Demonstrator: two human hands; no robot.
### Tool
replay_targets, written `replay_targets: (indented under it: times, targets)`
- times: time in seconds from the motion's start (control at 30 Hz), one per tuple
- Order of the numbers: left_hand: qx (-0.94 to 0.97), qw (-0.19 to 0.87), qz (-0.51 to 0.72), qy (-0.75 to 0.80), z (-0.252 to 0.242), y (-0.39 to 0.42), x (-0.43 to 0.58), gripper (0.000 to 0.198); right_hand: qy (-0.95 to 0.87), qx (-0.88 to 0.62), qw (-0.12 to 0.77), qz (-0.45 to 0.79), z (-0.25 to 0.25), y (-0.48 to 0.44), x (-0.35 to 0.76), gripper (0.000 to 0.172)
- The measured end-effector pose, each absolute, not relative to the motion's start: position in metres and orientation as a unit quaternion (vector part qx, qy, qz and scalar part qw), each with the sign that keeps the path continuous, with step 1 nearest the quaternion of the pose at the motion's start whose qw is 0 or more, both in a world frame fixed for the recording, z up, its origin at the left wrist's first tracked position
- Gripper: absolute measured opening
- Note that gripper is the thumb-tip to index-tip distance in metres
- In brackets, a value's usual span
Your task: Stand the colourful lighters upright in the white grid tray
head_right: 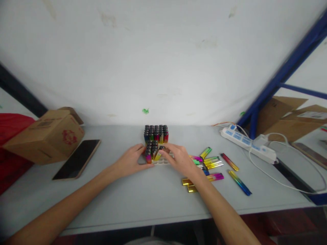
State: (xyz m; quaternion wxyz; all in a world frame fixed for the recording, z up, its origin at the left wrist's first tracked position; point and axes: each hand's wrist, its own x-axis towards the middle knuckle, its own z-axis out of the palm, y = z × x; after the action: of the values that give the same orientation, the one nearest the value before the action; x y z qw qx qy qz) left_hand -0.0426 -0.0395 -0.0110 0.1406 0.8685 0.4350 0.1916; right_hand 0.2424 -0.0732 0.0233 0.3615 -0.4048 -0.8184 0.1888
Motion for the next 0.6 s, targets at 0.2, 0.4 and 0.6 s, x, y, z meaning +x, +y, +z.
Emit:
replay_targets:
  times: [0.2,0.4,0.6]
  targets:
    - [0.868,0.141,0.206,0.43,-0.013,-0.04,-0.042,0.059,-0.855,-0.386,0.308,0.157,0.01,-0.073,0.237,0.039]
    - [0.868,0.133,0.197,0.436,-0.012,-0.04,-0.041,0.059,-0.882,-0.381,0.264,0.08,0.012,-0.074,0.234,0.027]
    - [0.869,0.134,0.207,0.43,-0.012,-0.039,-0.042,0.059,-0.885,-0.391,0.241,0.074,0.015,-0.073,0.233,0.025]
